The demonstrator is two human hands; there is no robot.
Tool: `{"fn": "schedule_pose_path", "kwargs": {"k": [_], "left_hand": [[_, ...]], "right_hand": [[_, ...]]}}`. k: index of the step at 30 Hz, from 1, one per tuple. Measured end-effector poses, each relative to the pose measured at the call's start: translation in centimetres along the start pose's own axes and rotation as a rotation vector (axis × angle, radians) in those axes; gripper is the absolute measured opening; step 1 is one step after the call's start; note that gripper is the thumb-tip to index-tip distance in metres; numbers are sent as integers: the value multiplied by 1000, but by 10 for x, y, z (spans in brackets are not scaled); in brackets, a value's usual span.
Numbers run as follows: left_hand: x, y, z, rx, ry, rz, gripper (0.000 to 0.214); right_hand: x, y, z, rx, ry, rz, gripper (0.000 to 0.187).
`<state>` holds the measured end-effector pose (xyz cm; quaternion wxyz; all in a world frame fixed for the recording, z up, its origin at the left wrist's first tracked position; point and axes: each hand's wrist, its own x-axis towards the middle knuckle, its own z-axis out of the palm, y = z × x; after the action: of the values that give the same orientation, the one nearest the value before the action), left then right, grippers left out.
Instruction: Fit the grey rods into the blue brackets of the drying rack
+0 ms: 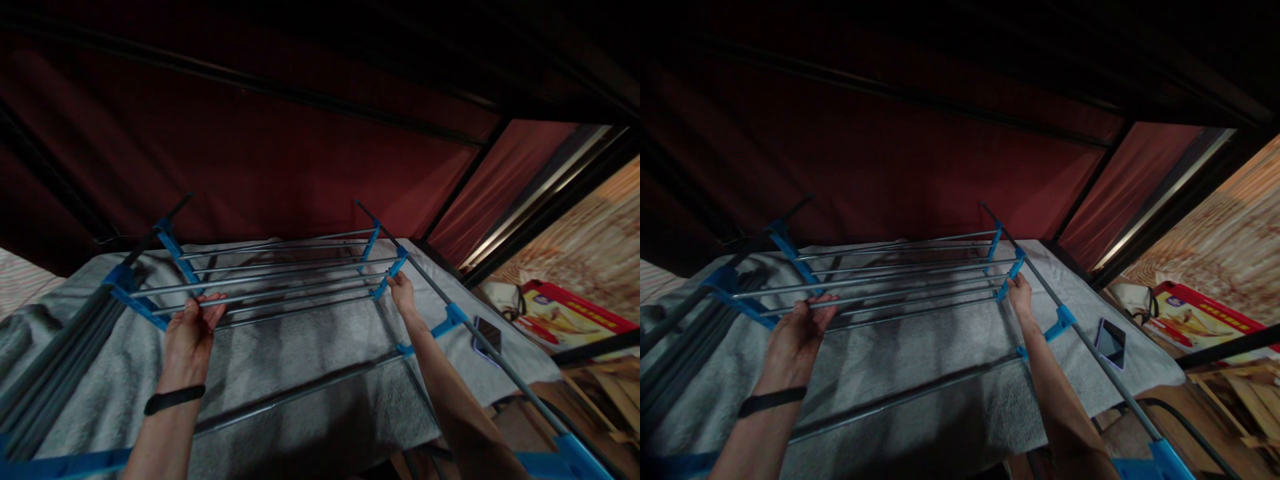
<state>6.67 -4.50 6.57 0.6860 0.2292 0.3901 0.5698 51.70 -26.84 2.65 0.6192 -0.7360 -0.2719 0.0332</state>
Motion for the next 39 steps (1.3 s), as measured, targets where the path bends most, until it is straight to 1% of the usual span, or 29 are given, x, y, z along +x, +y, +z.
{"fn": "schedule_pose_path", "kwargs": {"k": [4,8,13,20,29,34,39], "left_hand": [[-3,1,1,-4,6,-8,31],[-8,3,5,-7,38,-25,35],[-12,5,6,-29,52,-39,33],[-13,5,5,-8,61,-43,39],[-17,4,4,-44,60,-77,36],[-19,3,7,-59,88,-81,36],[-15,2,3,-27,95,-72,37]], "right_hand": [[0,-1,1,-7,7,5,26],[-1,-1,1,-7,10,10,28],[-2,-3,1,-3,4,6,27],[-1,-3,2,-12,9,7,26],[-2,-4,-2,-73,23,-5,23],[-4,-7,-1,-52,12,3,24],[-5,-10,0,-43,3,1,26]]}}
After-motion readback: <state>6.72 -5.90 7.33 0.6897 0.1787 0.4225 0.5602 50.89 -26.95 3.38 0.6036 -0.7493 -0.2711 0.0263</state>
